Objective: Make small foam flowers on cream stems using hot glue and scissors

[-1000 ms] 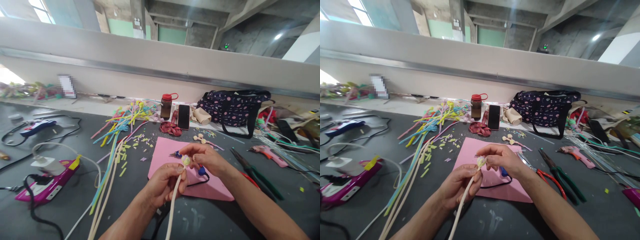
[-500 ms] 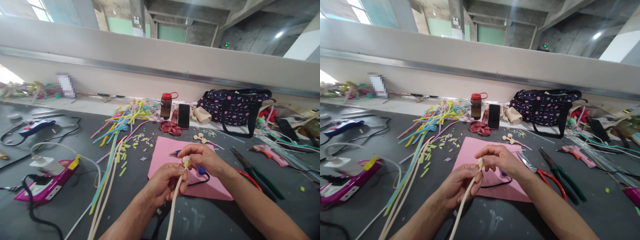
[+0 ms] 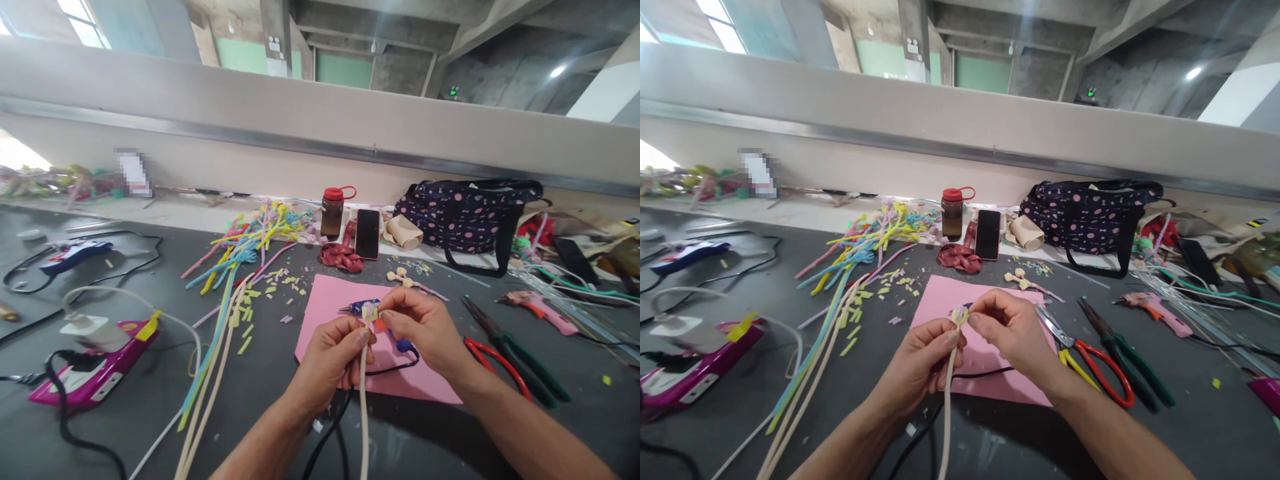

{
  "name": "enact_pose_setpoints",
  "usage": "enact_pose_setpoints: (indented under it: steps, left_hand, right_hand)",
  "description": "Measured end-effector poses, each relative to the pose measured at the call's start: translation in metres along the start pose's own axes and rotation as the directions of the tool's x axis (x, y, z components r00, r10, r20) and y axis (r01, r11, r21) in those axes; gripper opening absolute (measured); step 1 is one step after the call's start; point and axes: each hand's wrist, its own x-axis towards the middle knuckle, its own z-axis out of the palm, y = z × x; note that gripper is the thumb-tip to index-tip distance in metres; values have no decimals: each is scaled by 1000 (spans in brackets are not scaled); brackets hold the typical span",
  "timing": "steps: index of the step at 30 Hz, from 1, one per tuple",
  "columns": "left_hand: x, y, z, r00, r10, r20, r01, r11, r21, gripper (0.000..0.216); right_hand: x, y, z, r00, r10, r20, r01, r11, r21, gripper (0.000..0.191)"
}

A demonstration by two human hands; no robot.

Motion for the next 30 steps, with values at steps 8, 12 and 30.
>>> enact_pose_setpoints:
  steps: [8, 12, 30]
  left_hand:
    - [1, 0, -2, 999, -3, 32, 2, 1000, 22, 24]
    - [2, 0, -1, 1000, -2, 23, 1, 999, 41, 25]
    - [4, -1, 0, 999, 18, -50, -9, 986, 164, 25]
  right_hand:
    - [2, 2, -1, 1000, 3, 8, -3, 1000, -29, 10]
    - [2, 2, 0, 1000, 0, 8, 0, 1000, -27, 10]
    - [3, 5, 2, 1000, -3, -15, 2, 996, -84, 10]
